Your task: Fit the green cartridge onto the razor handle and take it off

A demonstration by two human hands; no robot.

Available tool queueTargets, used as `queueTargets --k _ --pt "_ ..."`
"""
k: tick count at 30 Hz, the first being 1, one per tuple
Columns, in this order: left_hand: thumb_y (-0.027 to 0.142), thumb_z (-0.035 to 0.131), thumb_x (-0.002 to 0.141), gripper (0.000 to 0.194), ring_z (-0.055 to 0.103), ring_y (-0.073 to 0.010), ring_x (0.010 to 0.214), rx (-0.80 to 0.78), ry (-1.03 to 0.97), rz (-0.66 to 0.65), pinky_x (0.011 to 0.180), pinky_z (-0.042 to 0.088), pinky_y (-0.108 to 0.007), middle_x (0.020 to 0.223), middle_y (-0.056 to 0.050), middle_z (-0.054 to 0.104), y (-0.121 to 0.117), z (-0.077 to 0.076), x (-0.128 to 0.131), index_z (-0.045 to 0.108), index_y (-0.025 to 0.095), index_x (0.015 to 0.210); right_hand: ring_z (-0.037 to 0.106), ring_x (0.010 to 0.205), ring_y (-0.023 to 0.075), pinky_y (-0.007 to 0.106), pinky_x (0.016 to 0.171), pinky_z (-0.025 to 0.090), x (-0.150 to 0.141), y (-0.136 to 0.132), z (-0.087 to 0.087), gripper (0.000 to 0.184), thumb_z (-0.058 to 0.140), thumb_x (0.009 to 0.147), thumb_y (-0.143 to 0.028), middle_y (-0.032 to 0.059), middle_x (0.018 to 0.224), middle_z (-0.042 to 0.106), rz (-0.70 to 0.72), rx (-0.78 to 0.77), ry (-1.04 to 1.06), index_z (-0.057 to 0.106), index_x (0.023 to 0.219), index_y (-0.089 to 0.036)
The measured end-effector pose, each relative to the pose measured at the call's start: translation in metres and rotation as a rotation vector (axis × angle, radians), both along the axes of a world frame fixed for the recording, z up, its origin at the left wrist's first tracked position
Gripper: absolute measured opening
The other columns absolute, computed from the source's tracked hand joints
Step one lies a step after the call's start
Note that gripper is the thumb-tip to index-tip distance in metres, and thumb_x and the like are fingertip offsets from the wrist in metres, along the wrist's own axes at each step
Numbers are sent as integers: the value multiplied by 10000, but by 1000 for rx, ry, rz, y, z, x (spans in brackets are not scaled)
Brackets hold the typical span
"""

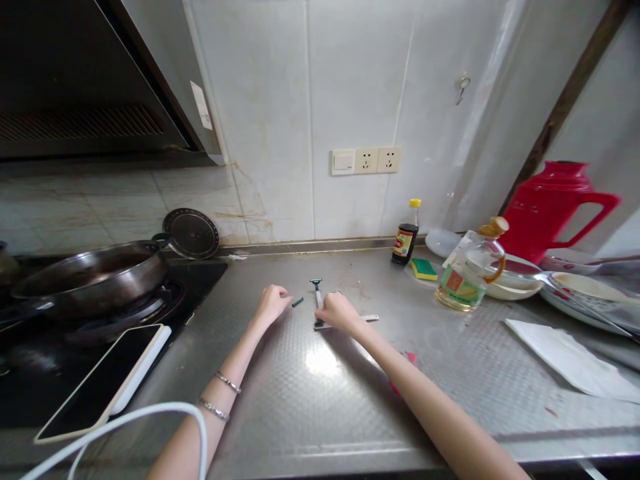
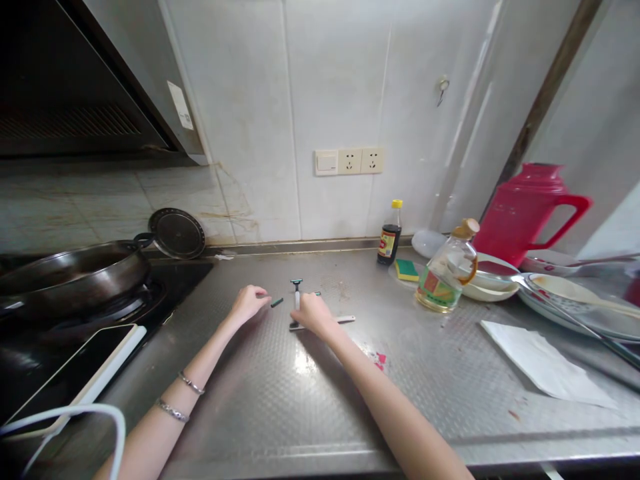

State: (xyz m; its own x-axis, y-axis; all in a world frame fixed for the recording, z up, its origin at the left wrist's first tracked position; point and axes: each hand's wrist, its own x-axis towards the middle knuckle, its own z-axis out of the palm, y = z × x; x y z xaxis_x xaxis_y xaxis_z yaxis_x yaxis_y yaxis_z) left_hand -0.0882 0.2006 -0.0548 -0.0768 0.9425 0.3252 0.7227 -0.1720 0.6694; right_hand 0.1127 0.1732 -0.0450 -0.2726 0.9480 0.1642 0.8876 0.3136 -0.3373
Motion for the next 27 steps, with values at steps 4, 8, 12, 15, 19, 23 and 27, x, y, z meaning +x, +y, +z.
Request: queueTargets --k 4,8,12,15,19,23,27 --pt "353 680 602 198 601 -211 712 -119 138 -22 663 378 -266 714 -77 684 -2 -1 1 688 163 657 636 704 216 231 535 378 0 0 -3 241 530 693 -232 182 777 686 -18 -8 -68 694 786 -82" --pt "357 629 670 216 597 -181 727 -195 339 -43 639 363 -240 756 -72 691 -8 5 7 699 156 711 646 745 227 233 567 405 -1 -1 -3 267 536 704 -259 178 808 690 -32 -40 -91 696 825 -83" --pt "309 635 678 189 607 -185 783 -205 377 -65 664 376 -241 830 -80 698 -10 7 10 711 167 777 646 746 222 234 583 415 -1 -1 -1 288 548 718 -306 174 808 691 -33 -69 -88 701 830 -89" --pt "293 637 682 169 614 -190 784 -205 379 -65 669 387 -250 831 -82 700 -10 5 10 712 175 777 645 754 224 239 593 418 -1 -1 -1 314 546 730 -340 175 811 691 -21 -63 -84 705 832 -90" --pt "278 634 688 152 619 -187 768 -184 376 -61 662 399 -252 825 -84 700 -8 2 9 710 174 771 647 749 231 240 571 406 -1 -1 -3 328 557 732 -380 169 809 691 -20 -49 -90 703 820 -99" --pt "259 633 695 139 622 -189 778 -182 377 -58 675 409 -253 825 -88 701 -8 1 10 714 174 768 643 730 235 241 554 384 1 -1 1 388 554 743 -472 164 766 686 -36 -36 -67 694 767 -111" --pt "241 609 718 144 626 -191 778 -194 388 -67 683 413 -255 820 -93 702 -8 2 11 722 173 775 602 596 186 237 512 329 15 3 9 454 470 805 -486 143 624 654 -51 0 18 657 604 -125"
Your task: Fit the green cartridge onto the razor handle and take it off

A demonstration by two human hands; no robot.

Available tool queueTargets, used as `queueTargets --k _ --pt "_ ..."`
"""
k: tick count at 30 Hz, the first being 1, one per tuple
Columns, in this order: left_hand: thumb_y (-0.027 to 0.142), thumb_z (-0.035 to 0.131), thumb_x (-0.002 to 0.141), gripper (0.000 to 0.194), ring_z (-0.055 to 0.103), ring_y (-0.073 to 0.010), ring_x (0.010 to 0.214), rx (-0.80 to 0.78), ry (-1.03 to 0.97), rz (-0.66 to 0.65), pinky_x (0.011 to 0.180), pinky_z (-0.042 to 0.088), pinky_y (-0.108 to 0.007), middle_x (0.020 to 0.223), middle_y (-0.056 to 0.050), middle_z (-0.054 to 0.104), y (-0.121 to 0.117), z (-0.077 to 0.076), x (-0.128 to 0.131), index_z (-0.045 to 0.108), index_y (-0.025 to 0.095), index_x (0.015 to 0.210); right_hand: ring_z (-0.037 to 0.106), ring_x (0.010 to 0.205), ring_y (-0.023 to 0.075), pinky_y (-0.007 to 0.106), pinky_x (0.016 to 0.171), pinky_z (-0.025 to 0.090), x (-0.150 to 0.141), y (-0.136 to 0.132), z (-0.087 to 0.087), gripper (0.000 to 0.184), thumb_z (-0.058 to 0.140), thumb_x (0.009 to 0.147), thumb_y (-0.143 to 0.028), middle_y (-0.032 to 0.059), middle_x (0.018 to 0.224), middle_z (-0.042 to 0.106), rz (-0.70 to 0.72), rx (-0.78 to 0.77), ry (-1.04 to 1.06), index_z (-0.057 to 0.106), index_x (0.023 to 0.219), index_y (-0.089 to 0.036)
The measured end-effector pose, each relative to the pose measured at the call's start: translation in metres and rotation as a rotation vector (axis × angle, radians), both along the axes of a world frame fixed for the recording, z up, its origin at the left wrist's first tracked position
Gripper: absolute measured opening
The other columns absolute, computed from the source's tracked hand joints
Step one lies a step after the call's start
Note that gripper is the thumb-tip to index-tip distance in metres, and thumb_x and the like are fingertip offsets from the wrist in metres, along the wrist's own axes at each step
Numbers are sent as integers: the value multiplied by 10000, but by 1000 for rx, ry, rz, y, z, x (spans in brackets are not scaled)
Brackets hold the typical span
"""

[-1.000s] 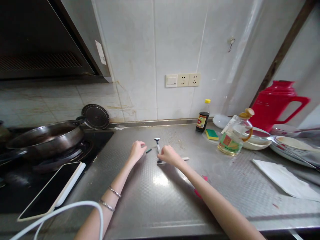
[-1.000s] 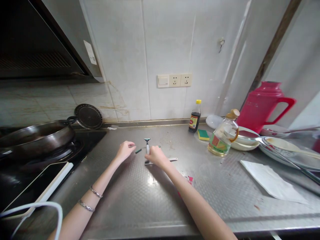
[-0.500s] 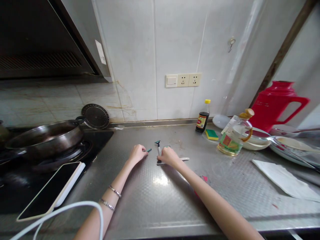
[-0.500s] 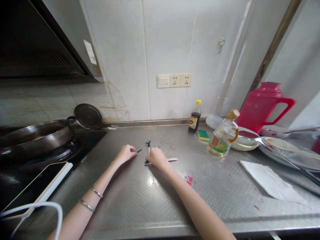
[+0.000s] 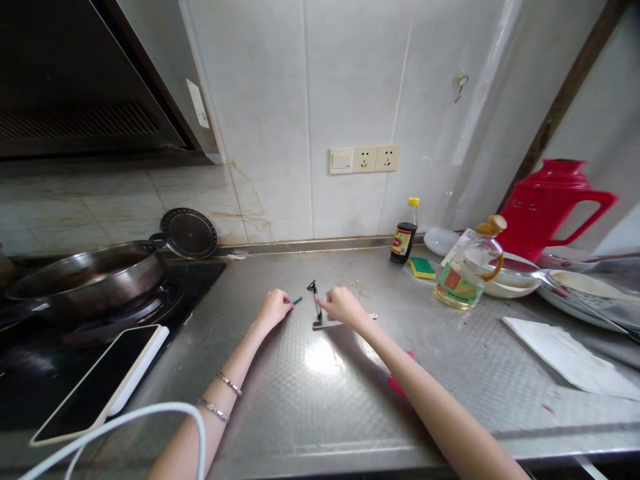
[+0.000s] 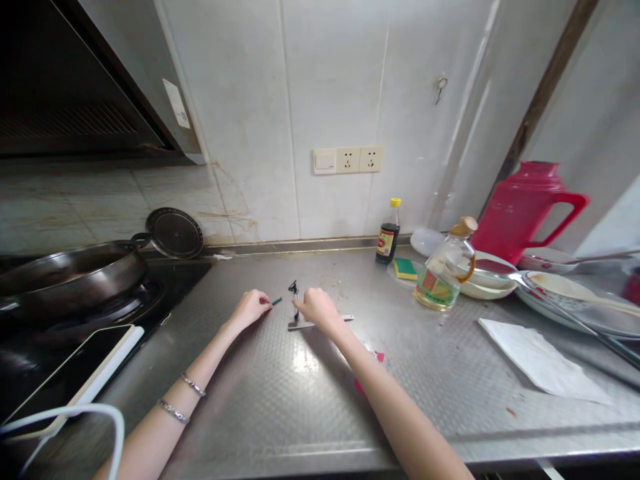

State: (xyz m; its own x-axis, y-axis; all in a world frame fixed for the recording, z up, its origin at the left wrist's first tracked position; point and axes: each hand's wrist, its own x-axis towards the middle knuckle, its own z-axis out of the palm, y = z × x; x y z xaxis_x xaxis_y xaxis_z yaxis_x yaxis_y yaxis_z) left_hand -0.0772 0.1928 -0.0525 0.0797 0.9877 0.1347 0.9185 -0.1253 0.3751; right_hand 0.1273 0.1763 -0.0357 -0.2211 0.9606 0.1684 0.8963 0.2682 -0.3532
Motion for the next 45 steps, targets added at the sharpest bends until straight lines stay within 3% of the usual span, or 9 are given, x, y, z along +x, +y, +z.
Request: queueTargets --k 7,13,24,29,37,45 --pt "230 590 748 164 624 -205 809 52 53 -28 716 412 -266 831 -114 700 -3 -1 5 731 162 797 386 448 97 231 468 225 52 18 3 451 448 796 -419 36 423 465 -84 141 168 527 451 -140" --pt "203 572 759 163 618 -199 811 57 84 -28 726 409 -267 828 -112 695 -4 -1 7 731 168 763 347 458 89 223 468 219 78 28 2 414 439 768 -369 -2 409 383 -123 180 250 470 422 -144" --pt "169 551 761 160 563 -182 814 229 44 -103 773 418 -283 833 -87 640 2 -9 1 701 133 802 419 483 101 221 488 249 72 25 1 384 442 771 -349 20 454 482 -85 203 282 570 487 -124" --pt "171 543 781 132 542 -172 819 342 -44 -251 782 426 -301 828 -68 610 -3 -3 8 672 145 795 459 517 112 214 506 280 72 26 4 378 461 781 -368 22 503 539 14 173 328 644 578 -105" --pt "179 524 821 118 514 -166 859 468 -102 -538 766 440 -293 848 -64 572 -28 8 43 637 143 828 584 687 164 234 629 409 62 26 5 295 543 753 -346 71 747 693 234 3 524 711 792 -108" --pt "182 483 849 148 504 -167 862 540 -96 -639 746 454 -298 844 -67 563 -39 7 55 624 148 881 537 625 127 217 576 378 57 15 12 308 573 727 -376 36 675 665 357 -123 485 720 786 -112"
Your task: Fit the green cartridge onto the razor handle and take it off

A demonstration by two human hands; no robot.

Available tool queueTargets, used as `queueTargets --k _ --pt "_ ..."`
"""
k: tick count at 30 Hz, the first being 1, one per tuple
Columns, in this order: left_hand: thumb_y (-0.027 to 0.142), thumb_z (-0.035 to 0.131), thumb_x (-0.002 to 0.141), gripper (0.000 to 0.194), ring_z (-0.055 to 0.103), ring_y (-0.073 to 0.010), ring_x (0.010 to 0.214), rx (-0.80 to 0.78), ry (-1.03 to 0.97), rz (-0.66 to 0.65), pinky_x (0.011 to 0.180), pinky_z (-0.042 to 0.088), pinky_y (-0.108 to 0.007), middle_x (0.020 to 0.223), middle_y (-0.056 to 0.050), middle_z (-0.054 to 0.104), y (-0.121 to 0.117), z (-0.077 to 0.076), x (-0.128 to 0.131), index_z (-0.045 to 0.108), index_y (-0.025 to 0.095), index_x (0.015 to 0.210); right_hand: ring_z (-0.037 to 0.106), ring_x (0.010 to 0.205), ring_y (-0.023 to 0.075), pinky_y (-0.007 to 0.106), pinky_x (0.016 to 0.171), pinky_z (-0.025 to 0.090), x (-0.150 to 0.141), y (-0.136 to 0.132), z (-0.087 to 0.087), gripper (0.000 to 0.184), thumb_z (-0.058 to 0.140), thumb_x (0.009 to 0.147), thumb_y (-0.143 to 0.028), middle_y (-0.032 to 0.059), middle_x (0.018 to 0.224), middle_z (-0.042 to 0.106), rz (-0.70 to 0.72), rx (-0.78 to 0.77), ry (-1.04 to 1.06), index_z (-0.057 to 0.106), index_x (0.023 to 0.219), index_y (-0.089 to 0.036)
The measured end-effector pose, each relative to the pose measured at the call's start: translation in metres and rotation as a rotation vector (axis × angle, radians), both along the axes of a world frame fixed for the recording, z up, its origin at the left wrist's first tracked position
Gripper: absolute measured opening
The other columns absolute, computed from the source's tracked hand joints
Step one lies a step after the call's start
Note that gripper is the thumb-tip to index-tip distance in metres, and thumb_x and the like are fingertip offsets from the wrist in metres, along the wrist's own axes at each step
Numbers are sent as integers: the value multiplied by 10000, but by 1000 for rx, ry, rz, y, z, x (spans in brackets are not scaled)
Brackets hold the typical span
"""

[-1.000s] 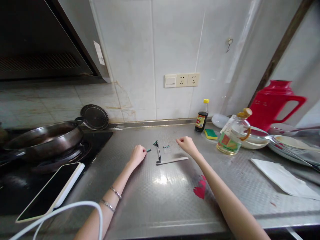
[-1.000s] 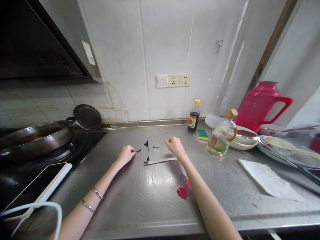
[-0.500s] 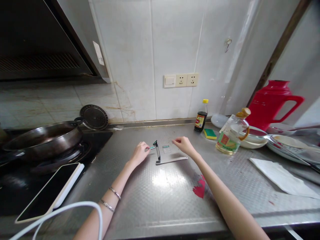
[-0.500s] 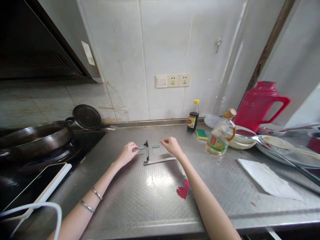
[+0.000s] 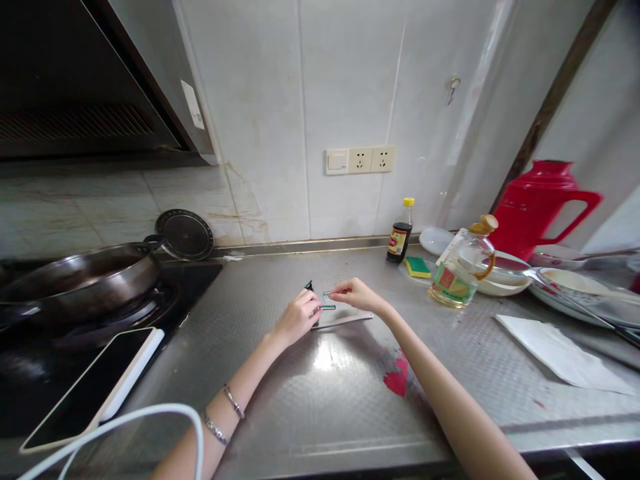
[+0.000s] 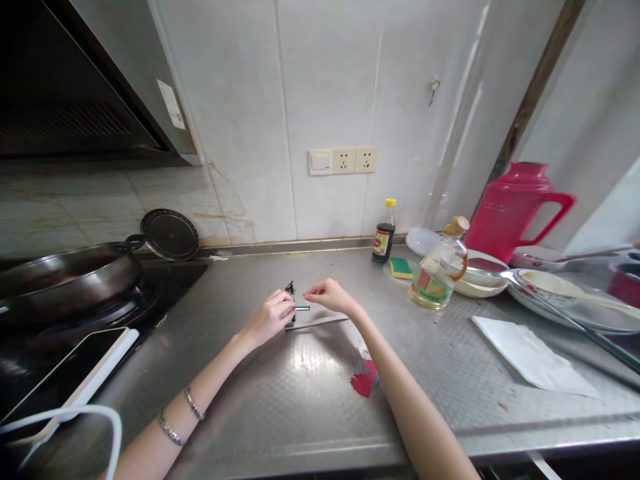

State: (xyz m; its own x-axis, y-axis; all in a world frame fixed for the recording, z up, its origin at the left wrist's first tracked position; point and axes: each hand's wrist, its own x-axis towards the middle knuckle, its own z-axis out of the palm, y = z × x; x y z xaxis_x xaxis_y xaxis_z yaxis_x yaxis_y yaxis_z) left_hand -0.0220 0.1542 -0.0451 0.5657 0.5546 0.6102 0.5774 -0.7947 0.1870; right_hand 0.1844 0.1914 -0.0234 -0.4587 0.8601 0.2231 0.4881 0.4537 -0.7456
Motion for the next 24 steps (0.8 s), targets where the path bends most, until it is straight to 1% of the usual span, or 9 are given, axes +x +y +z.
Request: queueTargets --k 5,11,14,17,19,22,24 --pt "190 457 864 172 501 -167 846 20 14 -19 734 459 -308 834 -69 559 -3 3 2 622 147 885 461 556 97 199 509 325 -1 -5 2 314 572 727 -385 -1 589 593 124 -55 -50 719 753 -109" --pt "206 448 871 188 500 -168 840 35 37 -30 739 459 -314 833 -71 559 -6 6 4 627 152 888 433 542 88 195 506 320 -2 -8 5 297 571 719 -378 -16 561 554 179 -76 -56 711 721 -116" --pt "204 443 873 193 507 -166 844 26 8 -33 744 460 -312 839 -69 565 -6 5 4 629 159 898 413 515 78 189 479 313 -2 -10 8 285 581 699 -371 -22 542 539 170 -118 -48 705 704 -114" --pt "196 455 867 182 513 -162 849 6 -40 -34 747 460 -303 850 -68 577 -5 5 4 625 157 921 360 463 59 177 413 270 -1 -12 10 297 581 693 -378 -30 517 509 141 -202 -51 706 742 -113" --pt "203 482 854 177 521 -160 858 -9 -99 -17 762 457 -299 865 -68 587 -4 6 4 622 158 953 365 460 57 170 394 272 -1 -12 11 303 590 686 -382 -24 534 520 127 -237 -12 707 765 -114" --pt "232 535 823 175 544 -160 849 -54 -244 71 771 452 -294 855 -63 605 -2 10 3 635 162 948 408 476 66 168 392 302 -1 -11 11 305 620 662 -395 -11 545 543 91 -241 105 703 747 -113" --pt "254 568 797 161 562 -156 802 -142 -337 139 744 454 -281 826 -59 619 -1 12 3 655 159 894 409 460 61 172 393 310 -2 -9 11 313 639 646 -409 -8 536 552 51 -238 205 697 730 -112"
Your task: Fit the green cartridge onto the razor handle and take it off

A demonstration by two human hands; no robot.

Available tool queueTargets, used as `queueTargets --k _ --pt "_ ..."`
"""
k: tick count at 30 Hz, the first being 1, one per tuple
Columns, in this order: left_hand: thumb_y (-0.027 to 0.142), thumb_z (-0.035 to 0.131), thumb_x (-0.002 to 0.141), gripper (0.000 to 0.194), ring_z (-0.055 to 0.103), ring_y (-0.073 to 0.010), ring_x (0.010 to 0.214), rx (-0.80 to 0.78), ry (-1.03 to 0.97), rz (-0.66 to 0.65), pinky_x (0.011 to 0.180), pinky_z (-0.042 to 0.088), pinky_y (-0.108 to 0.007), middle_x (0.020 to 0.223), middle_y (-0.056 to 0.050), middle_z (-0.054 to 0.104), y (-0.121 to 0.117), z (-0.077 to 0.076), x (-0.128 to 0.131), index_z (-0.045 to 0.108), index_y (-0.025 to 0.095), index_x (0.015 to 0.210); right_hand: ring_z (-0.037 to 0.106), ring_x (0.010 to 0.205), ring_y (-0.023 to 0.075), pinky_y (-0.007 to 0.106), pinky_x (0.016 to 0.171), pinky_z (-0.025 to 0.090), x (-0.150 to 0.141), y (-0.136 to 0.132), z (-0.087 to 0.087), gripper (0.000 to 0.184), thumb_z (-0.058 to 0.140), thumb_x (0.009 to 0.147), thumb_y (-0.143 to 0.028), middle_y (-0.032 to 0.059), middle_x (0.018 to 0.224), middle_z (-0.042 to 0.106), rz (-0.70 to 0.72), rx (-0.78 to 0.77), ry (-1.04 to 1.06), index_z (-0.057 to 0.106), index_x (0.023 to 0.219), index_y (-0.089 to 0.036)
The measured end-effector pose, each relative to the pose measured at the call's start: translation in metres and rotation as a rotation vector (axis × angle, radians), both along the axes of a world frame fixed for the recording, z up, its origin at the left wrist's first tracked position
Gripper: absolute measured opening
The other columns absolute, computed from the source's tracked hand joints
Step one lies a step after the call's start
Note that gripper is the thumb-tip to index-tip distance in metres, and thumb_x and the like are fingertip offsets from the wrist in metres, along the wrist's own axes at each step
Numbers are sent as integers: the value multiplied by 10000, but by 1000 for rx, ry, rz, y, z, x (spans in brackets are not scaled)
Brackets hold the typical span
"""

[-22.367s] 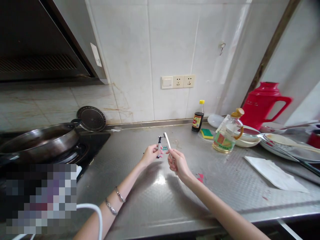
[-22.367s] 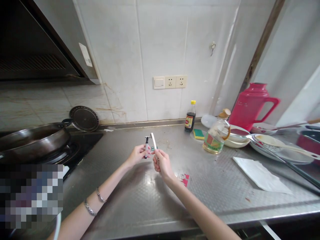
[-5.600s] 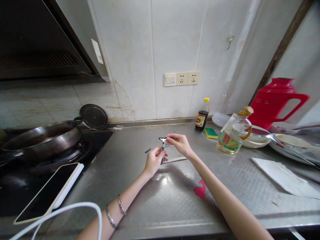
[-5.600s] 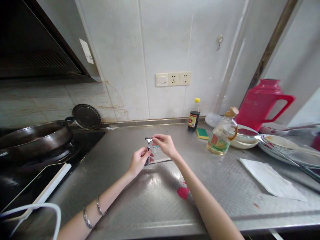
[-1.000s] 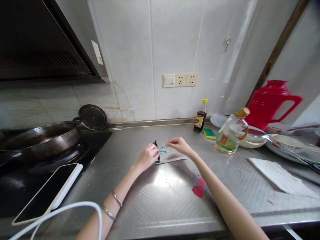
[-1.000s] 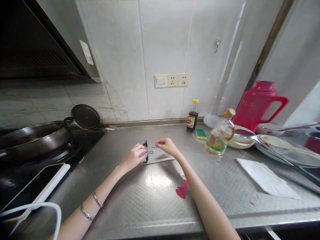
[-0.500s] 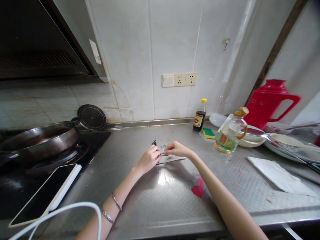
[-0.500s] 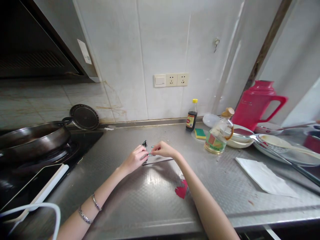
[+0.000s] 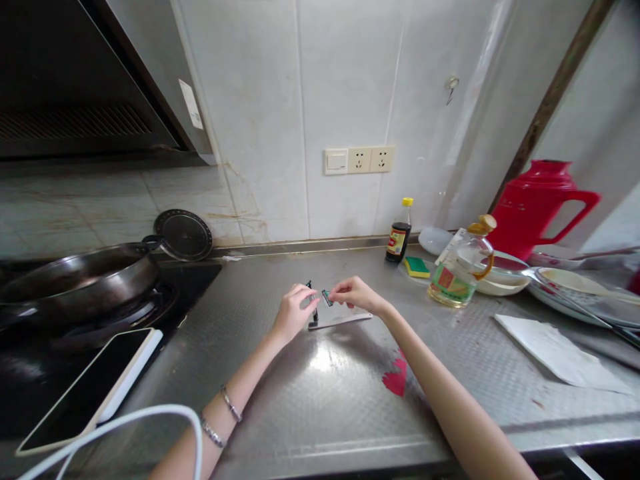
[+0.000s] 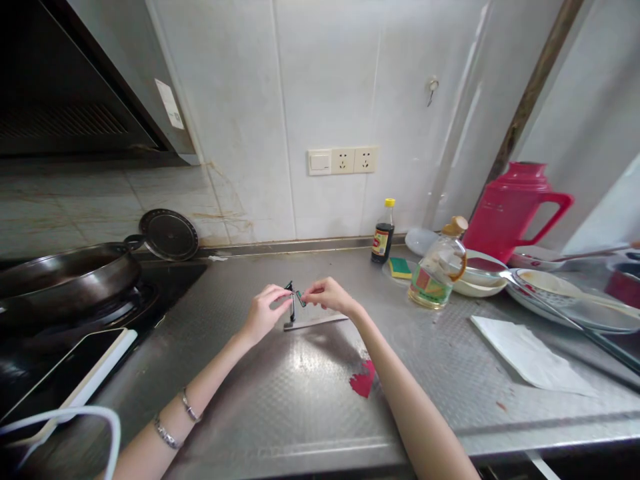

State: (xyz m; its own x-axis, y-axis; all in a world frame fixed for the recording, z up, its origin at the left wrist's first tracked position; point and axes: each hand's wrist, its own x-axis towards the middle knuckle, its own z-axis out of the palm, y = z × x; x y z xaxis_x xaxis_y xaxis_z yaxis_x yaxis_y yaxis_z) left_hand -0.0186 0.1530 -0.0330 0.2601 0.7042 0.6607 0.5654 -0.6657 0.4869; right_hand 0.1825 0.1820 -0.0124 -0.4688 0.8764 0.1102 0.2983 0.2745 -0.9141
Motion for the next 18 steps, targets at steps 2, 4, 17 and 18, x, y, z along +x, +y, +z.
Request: queueTargets --k 2,4,17,18 --pt "277 585 777 163 574 -149 747 -137 -81 26 700 457 -264 807 -60 635 1 0 1 670 152 840 392 433 51 175 392 307 -3 1 -1 331 651 637 -428 -9 525 552 -62 -10 106 690 723 -111" --pt "302 590 763 192 586 -152 728 -288 -157 17 676 458 -255 812 -67 657 3 -2 4 681 143 820 392 430 49 176 393 309 -8 2 -4 346 663 625 -442 -11 525 547 -118 -24 208 683 725 -112" --pt "408 575 737 311 482 -112 590 -537 -318 -100 572 359 -223 591 4 569 1 -1 6 666 112 705 418 464 50 172 410 343 -24 -3 -11 340 656 654 -424 25 669 637 -111 13 248 702 806 -123" --pt "411 574 736 317 469 -109 577 -549 -280 -114 560 346 -222 567 10 549 2 0 4 654 113 664 433 486 59 172 414 347 -20 -2 -9 359 658 654 -421 33 688 643 -110 17 234 704 848 -122"
